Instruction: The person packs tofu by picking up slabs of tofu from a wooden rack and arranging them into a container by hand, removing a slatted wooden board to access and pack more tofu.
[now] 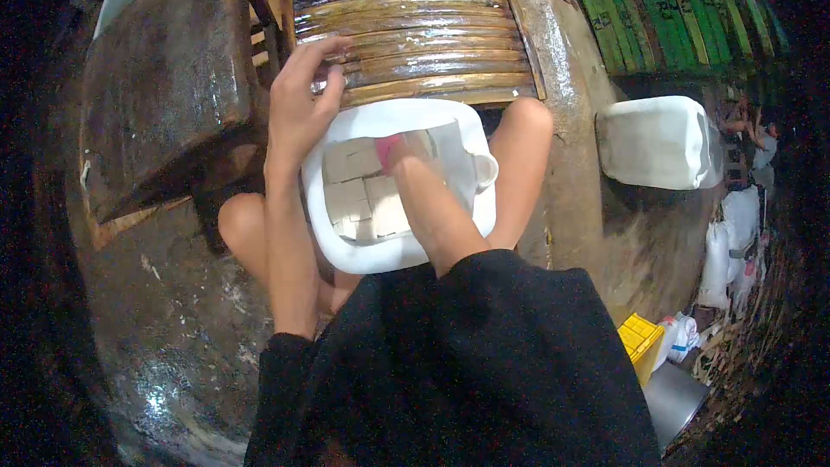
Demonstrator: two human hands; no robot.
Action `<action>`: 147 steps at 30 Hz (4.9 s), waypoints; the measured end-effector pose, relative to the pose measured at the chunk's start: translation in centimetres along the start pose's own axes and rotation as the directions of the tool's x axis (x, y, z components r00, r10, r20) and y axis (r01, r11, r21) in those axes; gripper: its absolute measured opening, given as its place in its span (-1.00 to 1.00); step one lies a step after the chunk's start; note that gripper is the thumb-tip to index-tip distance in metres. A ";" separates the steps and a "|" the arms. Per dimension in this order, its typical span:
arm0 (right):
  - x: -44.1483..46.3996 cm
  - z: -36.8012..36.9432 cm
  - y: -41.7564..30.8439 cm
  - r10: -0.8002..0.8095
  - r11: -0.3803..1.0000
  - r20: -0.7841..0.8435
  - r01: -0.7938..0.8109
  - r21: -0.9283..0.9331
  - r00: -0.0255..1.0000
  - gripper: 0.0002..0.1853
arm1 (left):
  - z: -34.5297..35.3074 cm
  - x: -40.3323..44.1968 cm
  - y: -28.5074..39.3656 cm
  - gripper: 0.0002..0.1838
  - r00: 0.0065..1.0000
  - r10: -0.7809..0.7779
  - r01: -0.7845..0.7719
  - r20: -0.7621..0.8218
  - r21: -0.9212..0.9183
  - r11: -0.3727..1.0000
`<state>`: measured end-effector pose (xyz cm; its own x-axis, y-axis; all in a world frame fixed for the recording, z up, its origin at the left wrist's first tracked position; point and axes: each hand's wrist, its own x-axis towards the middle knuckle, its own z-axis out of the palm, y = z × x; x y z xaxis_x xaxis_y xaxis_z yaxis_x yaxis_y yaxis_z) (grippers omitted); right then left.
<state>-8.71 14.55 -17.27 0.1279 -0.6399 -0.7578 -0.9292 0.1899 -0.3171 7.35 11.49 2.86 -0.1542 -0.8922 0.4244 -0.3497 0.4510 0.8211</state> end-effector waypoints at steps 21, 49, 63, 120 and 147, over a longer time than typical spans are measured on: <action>1.2 0.5 -2.0 -0.050 0.998 -0.061 0.049 -0.028 0.997 -0.52 | 0.4 -0.9 -1.9 -0.65 0.967 -0.237 0.244 0.093 -0.064 0.968; -3.0 -23.4 36.2 0.374 0.317 -0.339 0.224 0.922 0.863 -0.51 | 29.8 6.2 11.6 -0.70 0.387 -0.752 0.764 0.534 -0.642 -0.063; -1.4 -22.8 38.1 0.092 0.640 -0.309 0.181 0.747 0.947 -0.39 | 34.6 5.0 -3.6 -0.28 -0.652 -0.753 0.232 -0.094 -0.969 -0.079; -26.1 -0.4 -39.9 -0.730 0.593 -0.112 0.706 0.387 0.674 -0.10 | -26.6 -34.0 -11.9 -0.57 -0.020 -0.851 -0.143 -0.524 -0.841 0.522; 2.6 -15.3 26.6 0.171 0.985 -0.812 -0.116 0.128 0.558 -0.47 | -17.0 -15.1 2.4 -0.40 0.641 0.323 -0.058 -0.696 0.376 0.925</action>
<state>-38.41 6.53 -18.91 -0.3692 -0.9292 -0.0134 -0.8858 0.3563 -0.2973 24.53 26.43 4.93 0.4312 -0.4112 0.8031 -0.6617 0.4610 0.5913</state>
